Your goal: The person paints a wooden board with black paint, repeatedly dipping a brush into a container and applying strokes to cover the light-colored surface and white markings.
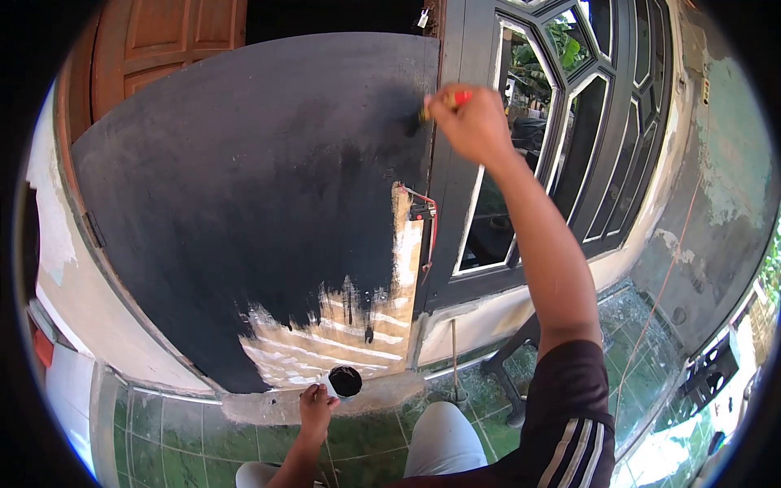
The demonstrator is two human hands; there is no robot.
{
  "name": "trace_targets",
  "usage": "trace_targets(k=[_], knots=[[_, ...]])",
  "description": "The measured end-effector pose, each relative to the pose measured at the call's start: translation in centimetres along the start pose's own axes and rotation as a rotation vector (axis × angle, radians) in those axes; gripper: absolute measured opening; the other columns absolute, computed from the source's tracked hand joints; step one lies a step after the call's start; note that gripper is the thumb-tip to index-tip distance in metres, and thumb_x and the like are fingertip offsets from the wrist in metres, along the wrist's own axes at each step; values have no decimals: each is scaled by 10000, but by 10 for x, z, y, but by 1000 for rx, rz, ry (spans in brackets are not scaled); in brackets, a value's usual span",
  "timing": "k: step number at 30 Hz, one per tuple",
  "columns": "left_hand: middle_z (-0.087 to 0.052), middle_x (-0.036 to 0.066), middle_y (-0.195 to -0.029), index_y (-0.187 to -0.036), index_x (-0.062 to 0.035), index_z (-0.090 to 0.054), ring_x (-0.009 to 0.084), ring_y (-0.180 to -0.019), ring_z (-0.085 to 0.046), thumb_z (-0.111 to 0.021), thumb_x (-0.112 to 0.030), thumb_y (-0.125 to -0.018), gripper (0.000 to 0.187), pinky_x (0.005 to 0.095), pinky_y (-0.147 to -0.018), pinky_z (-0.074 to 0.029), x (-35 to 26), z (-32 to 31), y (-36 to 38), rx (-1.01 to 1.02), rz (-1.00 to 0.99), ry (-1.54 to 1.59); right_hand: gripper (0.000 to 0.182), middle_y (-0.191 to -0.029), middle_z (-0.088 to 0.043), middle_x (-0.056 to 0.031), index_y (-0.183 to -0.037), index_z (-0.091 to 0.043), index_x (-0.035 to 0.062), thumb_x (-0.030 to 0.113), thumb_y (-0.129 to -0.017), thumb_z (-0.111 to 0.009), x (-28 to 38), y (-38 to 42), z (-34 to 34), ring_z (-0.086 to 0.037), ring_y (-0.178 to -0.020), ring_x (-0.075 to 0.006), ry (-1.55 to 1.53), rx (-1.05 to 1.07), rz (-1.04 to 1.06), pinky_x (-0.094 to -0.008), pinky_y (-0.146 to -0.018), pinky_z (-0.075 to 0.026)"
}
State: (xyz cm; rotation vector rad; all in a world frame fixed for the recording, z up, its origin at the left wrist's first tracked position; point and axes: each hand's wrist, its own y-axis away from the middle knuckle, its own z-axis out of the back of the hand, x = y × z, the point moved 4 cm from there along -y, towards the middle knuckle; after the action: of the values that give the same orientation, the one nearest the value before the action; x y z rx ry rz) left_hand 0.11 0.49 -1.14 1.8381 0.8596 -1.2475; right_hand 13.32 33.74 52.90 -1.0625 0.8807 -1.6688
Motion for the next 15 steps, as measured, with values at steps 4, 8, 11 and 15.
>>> trace_targets(k=[4, 8, 11, 15], knots=[[-602, 61, -880, -1004, 14, -623, 130, -759, -628, -552, -197, -1111, 247, 320, -756, -622, -8, -7, 3, -16, 7, 39, 242, -667, -714, -121, -954, -806, 58, 299, -948, -779, 0, -46, 10, -707, -602, -187, -154, -380, 170, -330, -611, -541], [-596, 56, -876, -996, 13, -625, 126, -750, -621, -557, -197, -1109, 249, 320, -754, -623, -5, -9, -1, 17, -32, 31, 275, -727, -760, -101, -989, -787, 9, 282, -957, -787, -4, -27, -3, -745, -674, -148, -323, -573, 222, -279, -646, -549], [-593, 53, -878, -1000, 17, -628, 123, -748, -622, -560, -198, -1107, 250, 319, -744, -623, -5, -9, -1, 26, -31, 36, 250, -740, -765, -84, -978, -779, -7, 242, -961, -785, -13, 7, -32, -734, -677, -124, -121, -423, 244, -271, -650, -552], [-600, 58, -892, -1013, 29, -631, 123, -747, -627, -561, -197, -1105, 253, 316, -738, -623, 1, -5, -2, 11, -36, 29, 249, -805, -755, -96, -1003, -765, -39, 209, -985, -769, -6, 4, -17, -744, -742, -133, -340, -440, 165, -256, -683, -563]])
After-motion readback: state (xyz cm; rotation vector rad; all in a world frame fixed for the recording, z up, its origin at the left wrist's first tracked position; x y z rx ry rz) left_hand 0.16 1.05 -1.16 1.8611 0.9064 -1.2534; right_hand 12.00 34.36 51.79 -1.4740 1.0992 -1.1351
